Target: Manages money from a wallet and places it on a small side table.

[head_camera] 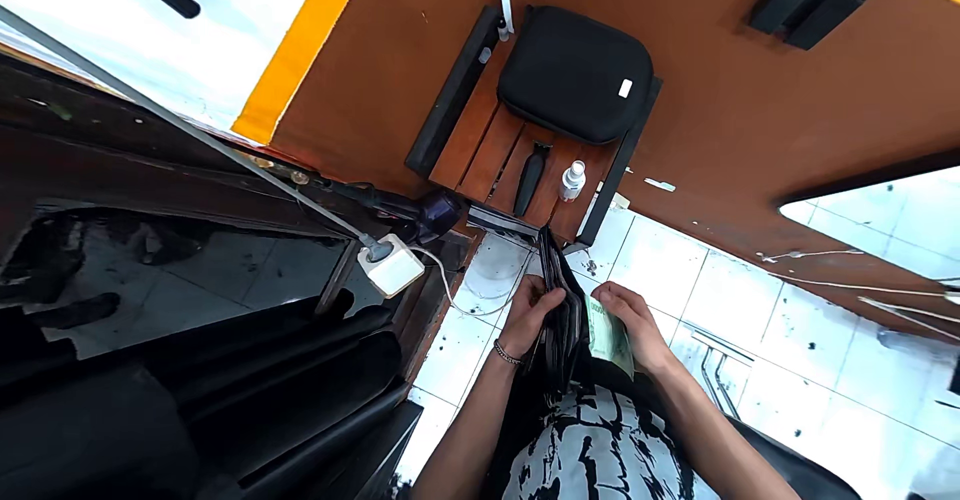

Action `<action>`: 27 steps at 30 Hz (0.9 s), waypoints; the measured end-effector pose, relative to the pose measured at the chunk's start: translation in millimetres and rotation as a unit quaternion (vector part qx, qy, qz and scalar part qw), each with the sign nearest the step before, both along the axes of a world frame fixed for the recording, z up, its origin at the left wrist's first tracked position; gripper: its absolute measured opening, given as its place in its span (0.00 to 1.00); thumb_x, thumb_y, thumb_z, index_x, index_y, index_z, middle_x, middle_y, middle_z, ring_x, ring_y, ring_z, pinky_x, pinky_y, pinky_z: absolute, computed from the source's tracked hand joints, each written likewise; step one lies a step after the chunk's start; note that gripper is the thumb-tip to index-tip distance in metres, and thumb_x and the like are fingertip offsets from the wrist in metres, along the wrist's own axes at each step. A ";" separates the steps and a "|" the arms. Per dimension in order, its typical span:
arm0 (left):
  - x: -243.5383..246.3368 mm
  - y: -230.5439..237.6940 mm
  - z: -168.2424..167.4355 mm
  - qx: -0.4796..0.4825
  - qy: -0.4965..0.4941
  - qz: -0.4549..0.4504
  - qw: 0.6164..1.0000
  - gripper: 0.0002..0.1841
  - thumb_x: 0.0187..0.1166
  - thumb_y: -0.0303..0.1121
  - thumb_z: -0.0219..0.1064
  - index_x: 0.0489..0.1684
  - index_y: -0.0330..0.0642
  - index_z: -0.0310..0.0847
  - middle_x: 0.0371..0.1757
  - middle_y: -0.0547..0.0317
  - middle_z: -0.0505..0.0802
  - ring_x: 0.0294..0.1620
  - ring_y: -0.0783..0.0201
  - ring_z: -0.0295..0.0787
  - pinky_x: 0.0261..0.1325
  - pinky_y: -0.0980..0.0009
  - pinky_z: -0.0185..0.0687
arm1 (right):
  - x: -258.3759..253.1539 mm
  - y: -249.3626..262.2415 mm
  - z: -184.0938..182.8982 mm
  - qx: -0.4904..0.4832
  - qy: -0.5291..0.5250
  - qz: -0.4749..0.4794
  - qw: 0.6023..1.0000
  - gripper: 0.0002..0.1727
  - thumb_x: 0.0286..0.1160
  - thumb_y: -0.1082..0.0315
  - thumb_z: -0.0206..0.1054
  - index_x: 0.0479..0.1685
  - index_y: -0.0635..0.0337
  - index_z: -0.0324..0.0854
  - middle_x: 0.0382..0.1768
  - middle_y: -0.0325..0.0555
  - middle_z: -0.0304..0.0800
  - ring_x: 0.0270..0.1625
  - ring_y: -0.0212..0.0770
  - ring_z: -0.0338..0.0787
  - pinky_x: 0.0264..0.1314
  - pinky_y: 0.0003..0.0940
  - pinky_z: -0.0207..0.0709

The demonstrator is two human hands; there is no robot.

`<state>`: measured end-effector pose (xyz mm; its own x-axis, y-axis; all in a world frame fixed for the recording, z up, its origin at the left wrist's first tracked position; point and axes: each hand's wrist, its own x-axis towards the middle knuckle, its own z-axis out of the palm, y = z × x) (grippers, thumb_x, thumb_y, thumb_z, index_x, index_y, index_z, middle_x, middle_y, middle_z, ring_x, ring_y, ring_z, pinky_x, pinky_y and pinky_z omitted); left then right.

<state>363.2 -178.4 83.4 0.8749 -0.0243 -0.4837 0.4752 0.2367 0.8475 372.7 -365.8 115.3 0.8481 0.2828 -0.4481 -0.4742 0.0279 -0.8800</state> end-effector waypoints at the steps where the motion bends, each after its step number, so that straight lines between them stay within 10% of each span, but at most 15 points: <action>1: -2.8 -0.5 1.1 -0.016 0.011 0.007 1.000 0.23 0.70 0.33 0.67 0.58 0.32 0.62 0.44 0.59 0.84 0.42 0.76 0.86 0.49 0.76 0.86 | 0.9 0.2 1.7 0.019 0.022 -0.034 0.999 0.13 0.80 0.65 0.49 0.36 0.52 0.81 0.25 0.26 0.86 0.29 0.21 0.87 0.36 0.21 0.84; 4: -11.5 4.4 -10.4 -0.150 -0.005 0.000 0.989 0.47 0.58 0.41 0.73 0.78 0.33 0.49 0.53 0.59 0.88 0.43 0.72 0.90 0.44 0.74 0.89 | 7.0 0.1 2.1 0.016 0.073 -0.174 0.982 0.14 0.83 0.73 0.51 0.31 0.58 0.79 0.21 0.35 0.85 0.22 0.28 0.84 0.26 0.26 0.82; 9: -21.4 18.2 -23.0 -0.405 -0.088 -0.108 0.904 0.43 0.60 0.52 0.83 0.78 0.44 0.74 0.57 0.54 0.94 0.38 0.67 0.92 0.38 0.72 0.87 | 12.4 9.7 -11.1 -0.077 0.036 -0.227 0.970 0.04 0.86 0.73 0.60 0.44 0.66 0.77 0.18 0.39 0.86 0.12 0.26 0.77 0.12 0.20 0.69; 14: -23.1 22.0 -19.7 -0.344 -0.079 -0.089 0.931 0.42 0.61 0.51 0.81 0.77 0.41 0.74 0.49 0.54 0.95 0.36 0.67 0.93 0.38 0.71 0.89 | 6.9 19.4 -12.9 -0.042 0.002 -0.067 0.997 0.11 0.77 0.73 0.70 0.53 0.68 0.83 0.37 0.44 0.96 0.36 0.34 0.96 0.44 0.32 0.92; 21: -15.2 32.1 2.0 -0.243 -0.100 -0.144 0.954 0.41 0.63 0.53 0.80 0.76 0.40 0.76 0.54 0.64 0.97 0.45 0.71 0.95 0.53 0.72 0.91 | 6.3 20.5 -14.9 -0.050 -0.005 0.002 0.999 0.06 0.74 0.74 0.71 0.46 0.65 0.86 0.33 0.39 0.96 0.33 0.30 0.95 0.43 0.29 0.92; 27: -10.3 34.5 -1.2 -0.250 -0.023 -0.032 0.968 0.45 0.56 0.52 0.80 0.75 0.34 0.71 0.44 0.56 0.97 0.34 0.65 0.95 0.34 0.72 0.90 | 3.9 10.8 -21.4 -0.075 0.016 0.076 0.994 0.04 0.78 0.71 0.69 0.44 0.62 0.86 0.33 0.36 0.94 0.33 0.26 0.92 0.42 0.25 0.88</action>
<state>352.8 -144.0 82.2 0.8840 -0.2996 -0.3589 0.4672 0.5935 0.6554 376.6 -355.0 93.8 0.7849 0.3339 -0.5219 -0.4915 -0.1773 -0.8526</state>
